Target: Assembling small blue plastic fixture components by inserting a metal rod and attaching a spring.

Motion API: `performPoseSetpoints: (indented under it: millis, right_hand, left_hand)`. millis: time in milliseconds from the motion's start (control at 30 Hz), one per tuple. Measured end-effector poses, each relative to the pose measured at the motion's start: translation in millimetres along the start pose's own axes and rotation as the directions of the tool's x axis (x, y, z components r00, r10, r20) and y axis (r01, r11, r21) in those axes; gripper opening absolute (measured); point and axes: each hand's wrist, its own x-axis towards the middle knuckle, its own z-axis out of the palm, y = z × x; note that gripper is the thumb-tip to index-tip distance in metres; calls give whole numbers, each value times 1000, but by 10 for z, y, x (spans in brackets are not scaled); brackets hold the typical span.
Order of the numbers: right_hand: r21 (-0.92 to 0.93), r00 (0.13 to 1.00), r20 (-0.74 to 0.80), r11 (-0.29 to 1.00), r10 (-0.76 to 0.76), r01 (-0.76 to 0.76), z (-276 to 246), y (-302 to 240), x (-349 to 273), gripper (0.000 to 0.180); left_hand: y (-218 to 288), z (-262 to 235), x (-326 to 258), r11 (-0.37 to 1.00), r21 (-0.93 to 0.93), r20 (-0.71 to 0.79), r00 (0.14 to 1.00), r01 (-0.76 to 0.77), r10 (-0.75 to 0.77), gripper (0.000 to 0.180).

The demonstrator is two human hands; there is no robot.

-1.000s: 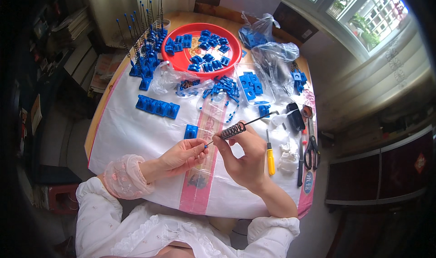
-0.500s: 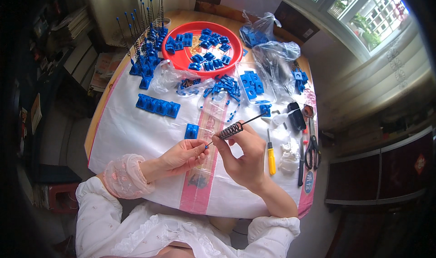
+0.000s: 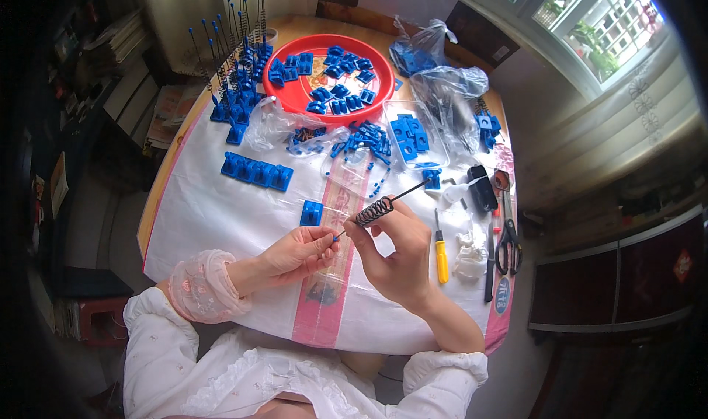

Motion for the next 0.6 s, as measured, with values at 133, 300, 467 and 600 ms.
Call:
performPoseSetpoints:
  millis: [133,300,467,600]
  right_hand:
    - [-6,1000,1,1000,-15,15,-23,11,-8,13]
    - [3,1000,3,1000,-5,5,-6,19,-9,13]
    - [1,1000,3,1000,-15,15,-10,23,-6,13]
    - [-7,1000,9,1000,-14,14,-19,21,-5,13]
  left_hand:
    - [-23,-33,17,1000,-31,42,999,-2,3,19]
    - [-20,-31,19,999,-33,40,999,5,-4,20]
    - [-14,-34,10,999,-36,49,999,0,1,19]
    - [-12,-18,10,1000,-17,32,999,4,-4,18]
